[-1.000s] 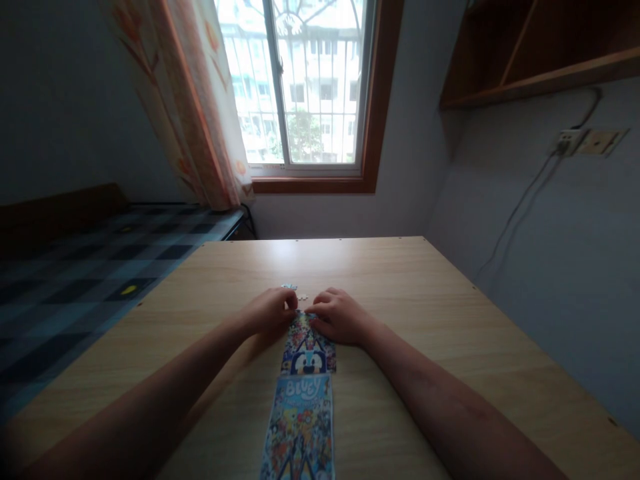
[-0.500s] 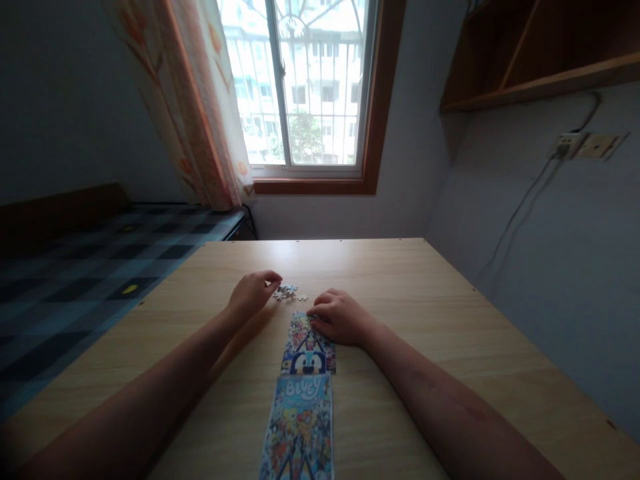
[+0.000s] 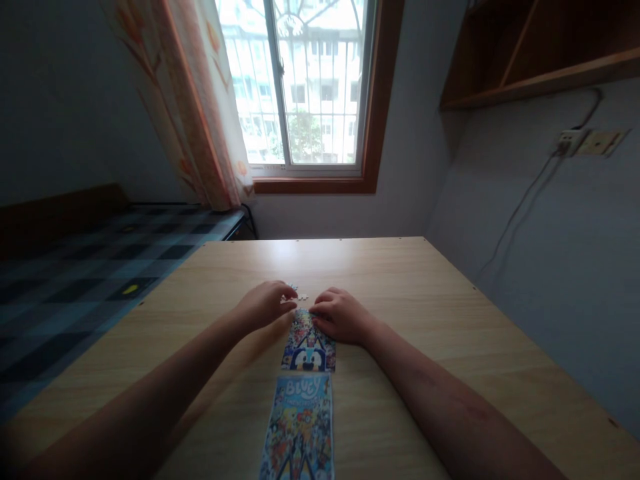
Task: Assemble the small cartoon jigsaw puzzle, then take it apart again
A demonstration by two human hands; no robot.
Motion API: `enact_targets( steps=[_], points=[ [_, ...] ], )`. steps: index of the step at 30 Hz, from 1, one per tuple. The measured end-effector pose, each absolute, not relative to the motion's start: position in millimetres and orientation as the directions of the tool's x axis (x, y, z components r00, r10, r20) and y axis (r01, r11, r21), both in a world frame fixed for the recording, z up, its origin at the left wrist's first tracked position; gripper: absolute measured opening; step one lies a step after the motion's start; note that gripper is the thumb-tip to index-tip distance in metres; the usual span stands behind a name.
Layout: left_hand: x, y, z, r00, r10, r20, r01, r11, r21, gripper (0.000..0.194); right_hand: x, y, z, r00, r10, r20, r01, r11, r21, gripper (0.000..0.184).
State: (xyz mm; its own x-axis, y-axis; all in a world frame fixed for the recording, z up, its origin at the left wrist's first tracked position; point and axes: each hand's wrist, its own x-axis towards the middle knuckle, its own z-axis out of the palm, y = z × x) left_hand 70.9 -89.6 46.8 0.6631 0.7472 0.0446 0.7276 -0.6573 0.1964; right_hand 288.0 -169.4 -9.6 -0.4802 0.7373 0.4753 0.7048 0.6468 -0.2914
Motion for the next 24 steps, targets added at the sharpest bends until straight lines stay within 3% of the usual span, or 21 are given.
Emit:
enact_targets(
  steps=[6, 12, 24],
  points=[
    [80.2, -103.3, 36.6, 0.679, 0.733, -0.027, 0.73, -0.671, 0.133, 0.019, 286.4, -169.2, -9.9, -0.452, 0.757, 0.472, 0.746, 0.611, -0.265, 0.018],
    [80.4, -101.9, 35.2, 0.677, 0.735, -0.047, 0.73, -0.662, 0.172, 0.017, 276.7, -170.1, -7.4, -0.376, 0.812, 0.447, 0.835, 0.506, -0.217, 0.014],
    [79.6, -98.1, 33.0, 0.678, 0.734, -0.042, 0.723, -0.655, 0.222, 0.02, 269.7, -167.1, -15.9, -0.351, 0.825, 0.443, 0.809, 0.506, -0.301, 0.021]
  ],
)
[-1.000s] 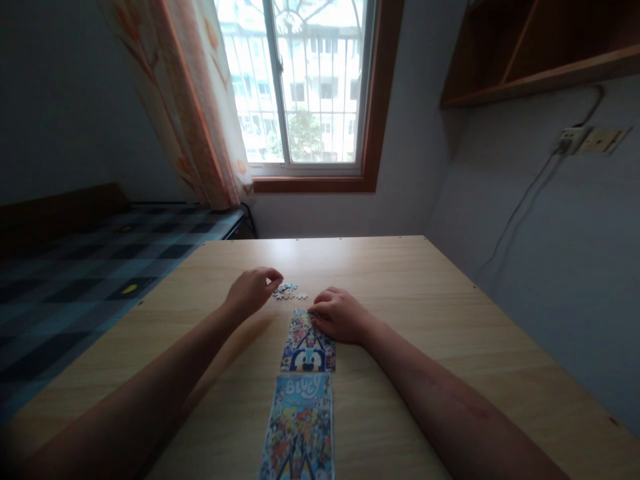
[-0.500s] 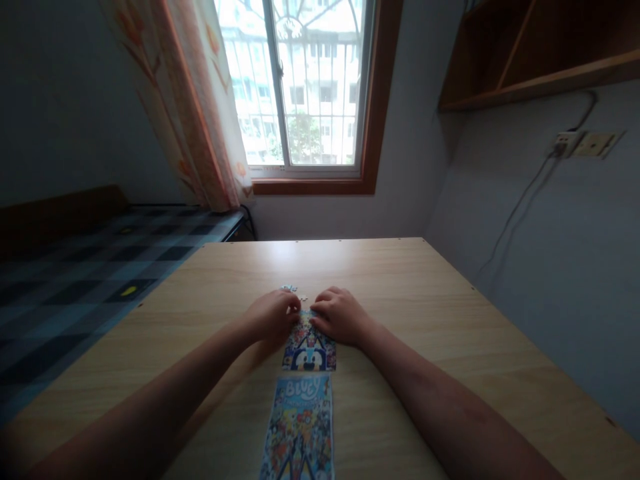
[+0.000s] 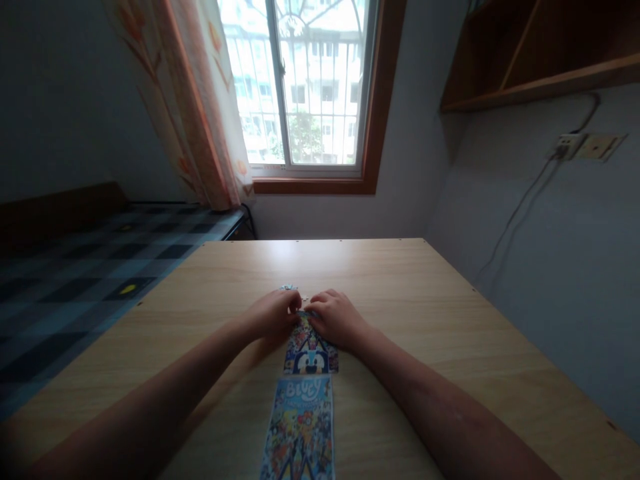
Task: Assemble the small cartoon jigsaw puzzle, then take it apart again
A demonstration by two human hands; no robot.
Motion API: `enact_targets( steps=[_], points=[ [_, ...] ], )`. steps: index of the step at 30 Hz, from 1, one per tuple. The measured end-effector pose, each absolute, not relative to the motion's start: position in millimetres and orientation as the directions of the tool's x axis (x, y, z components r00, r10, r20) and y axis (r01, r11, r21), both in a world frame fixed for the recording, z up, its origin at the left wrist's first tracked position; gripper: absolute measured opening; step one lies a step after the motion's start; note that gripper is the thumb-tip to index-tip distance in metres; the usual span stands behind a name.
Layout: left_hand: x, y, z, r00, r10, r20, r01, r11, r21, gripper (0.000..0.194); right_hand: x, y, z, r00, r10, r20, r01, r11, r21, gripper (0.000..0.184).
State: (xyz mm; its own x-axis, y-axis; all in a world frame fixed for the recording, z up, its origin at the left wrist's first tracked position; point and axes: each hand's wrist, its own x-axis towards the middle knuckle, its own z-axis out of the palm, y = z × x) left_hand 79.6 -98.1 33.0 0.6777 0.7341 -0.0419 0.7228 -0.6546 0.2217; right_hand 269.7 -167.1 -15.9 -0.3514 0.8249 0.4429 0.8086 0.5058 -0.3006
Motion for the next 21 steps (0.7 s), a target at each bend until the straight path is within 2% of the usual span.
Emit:
enact_targets(
  steps=[6, 12, 17, 21],
  points=[
    [78.6, -92.8, 31.9, 0.694, 0.72, -0.012, 0.676, -0.645, 0.355, 0.011, 268.7, -165.8, -15.6, -0.299, 0.808, 0.507, 0.796, 0.505, -0.335, 0.01],
    [70.1, -72.1, 33.8, 0.634, 0.773, 0.042, 0.632, -0.548, 0.548, 0.014, 273.5, -164.9, -14.2, -0.171, 0.806, 0.566, 0.745, 0.483, -0.461, 0.007],
    [60.2, -55.4, 35.0, 0.499, 0.861, 0.099, 0.681, -0.46, 0.569, 0.014, 278.4, -160.0, -17.1, -0.061, 0.823, 0.565, 0.754, 0.408, -0.514, 0.005],
    [56.4, -52.4, 28.7, 0.416, 0.884, 0.213, 0.741, -0.465, 0.485, 0.02, 277.8, -152.8, -23.9, -0.002, 0.844, 0.536, 0.754, 0.354, -0.554, 0.009]
  ],
)
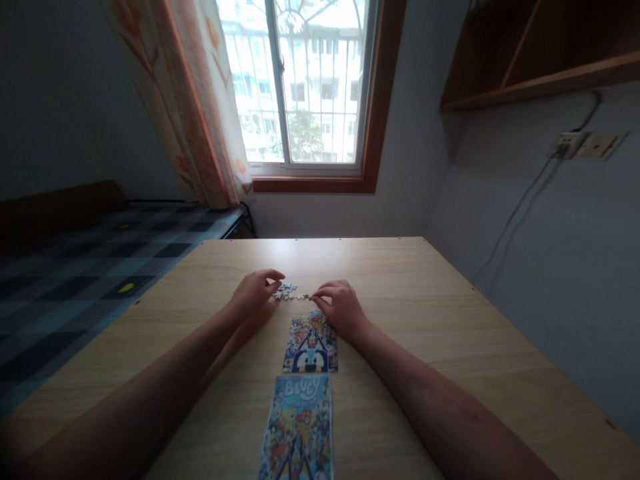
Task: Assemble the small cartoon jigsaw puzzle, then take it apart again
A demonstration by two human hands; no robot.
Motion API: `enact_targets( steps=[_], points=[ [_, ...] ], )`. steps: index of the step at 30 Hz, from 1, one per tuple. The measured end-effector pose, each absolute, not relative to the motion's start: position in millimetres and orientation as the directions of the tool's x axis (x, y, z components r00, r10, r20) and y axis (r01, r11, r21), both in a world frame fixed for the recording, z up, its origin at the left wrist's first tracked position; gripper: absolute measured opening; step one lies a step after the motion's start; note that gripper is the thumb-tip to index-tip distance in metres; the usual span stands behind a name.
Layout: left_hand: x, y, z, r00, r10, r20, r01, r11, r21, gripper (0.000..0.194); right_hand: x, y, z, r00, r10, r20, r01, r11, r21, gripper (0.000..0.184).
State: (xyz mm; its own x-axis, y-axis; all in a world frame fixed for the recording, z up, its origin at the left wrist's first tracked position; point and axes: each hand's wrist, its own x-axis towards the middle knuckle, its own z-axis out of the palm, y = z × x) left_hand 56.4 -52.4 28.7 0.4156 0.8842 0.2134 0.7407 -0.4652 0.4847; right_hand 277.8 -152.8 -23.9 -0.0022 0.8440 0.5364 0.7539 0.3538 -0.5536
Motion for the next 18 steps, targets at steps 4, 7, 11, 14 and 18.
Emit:
enact_targets(
  steps=[4, 7, 11, 14, 18],
  points=[
    [57.3, -57.9, 25.4, 0.401, 0.845, 0.355, 0.767, -0.521, 0.373, 0.022, 282.7, -148.3, -30.6, 0.065, 0.877, 0.477, 0.792, 0.245, -0.56, 0.032],
    [62.2, -68.4, 29.5, 0.534, 0.771, 0.348, 0.712, -0.631, 0.306, 0.02, 288.8, -150.2, -29.8, 0.081, 0.881, 0.466, 0.791, 0.228, -0.568, 0.033],
    [71.8, -86.3, 36.5, 0.751, 0.626, 0.21, 0.585, -0.779, 0.225, 0.017, 291.6, -157.1, -23.3, 0.022, 0.885, 0.464, 0.772, 0.28, -0.571, 0.023],
    [77.1, -97.7, 39.2, 0.803, 0.585, 0.114, 0.564, -0.808, 0.172, 0.02, 290.8, -162.5, -18.6, -0.086, 0.894, 0.441, 0.794, 0.329, -0.512, 0.018],
    [80.7, -108.3, 44.5, 0.814, 0.581, 0.009, 0.577, -0.81, 0.101, 0.021, 291.9, -167.2, -14.4, -0.23, 0.881, 0.414, 0.832, 0.399, -0.386, 0.02]
  ],
)
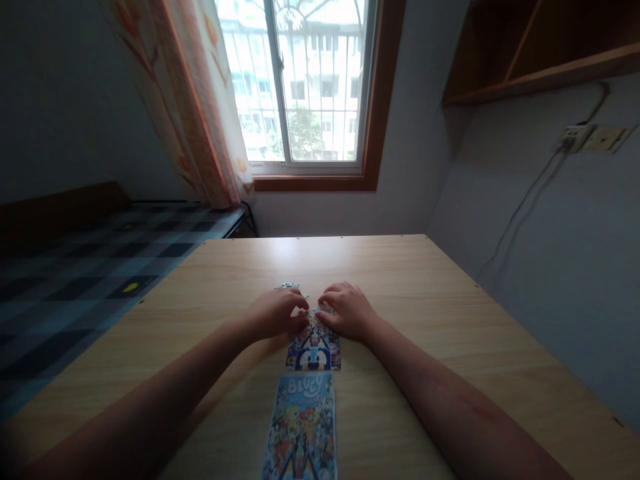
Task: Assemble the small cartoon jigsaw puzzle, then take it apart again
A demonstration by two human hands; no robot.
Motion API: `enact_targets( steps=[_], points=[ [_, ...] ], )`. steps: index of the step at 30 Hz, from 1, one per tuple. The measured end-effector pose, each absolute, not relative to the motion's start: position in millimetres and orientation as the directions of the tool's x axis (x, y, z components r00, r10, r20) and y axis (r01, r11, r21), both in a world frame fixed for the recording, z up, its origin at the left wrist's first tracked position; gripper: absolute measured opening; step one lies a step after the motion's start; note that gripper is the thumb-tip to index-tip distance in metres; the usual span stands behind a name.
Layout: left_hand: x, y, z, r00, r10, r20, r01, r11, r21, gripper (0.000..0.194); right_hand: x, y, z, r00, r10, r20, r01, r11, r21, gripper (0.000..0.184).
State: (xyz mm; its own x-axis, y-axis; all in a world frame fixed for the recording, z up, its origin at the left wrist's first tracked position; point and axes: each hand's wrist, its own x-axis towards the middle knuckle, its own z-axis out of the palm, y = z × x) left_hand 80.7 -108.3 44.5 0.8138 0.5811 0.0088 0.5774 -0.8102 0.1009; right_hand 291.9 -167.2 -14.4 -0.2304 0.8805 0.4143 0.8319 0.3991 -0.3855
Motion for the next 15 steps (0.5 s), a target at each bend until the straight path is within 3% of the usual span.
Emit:
enact_targets(
  steps=[5, 15],
  points=[
    [83.2, -114.1, 49.4, 0.759, 0.646, -0.08, 0.651, -0.757, 0.056, 0.014, 291.5, -169.3, -12.3, -0.303, 0.862, 0.407, 0.818, 0.454, -0.353, 0.022],
    [85.0, -113.8, 43.8, 0.71, 0.698, -0.097, 0.704, -0.706, 0.077, 0.013, 287.5, -163.9, -18.1, -0.293, 0.879, 0.377, 0.768, 0.451, -0.455, 0.019]
  ],
)
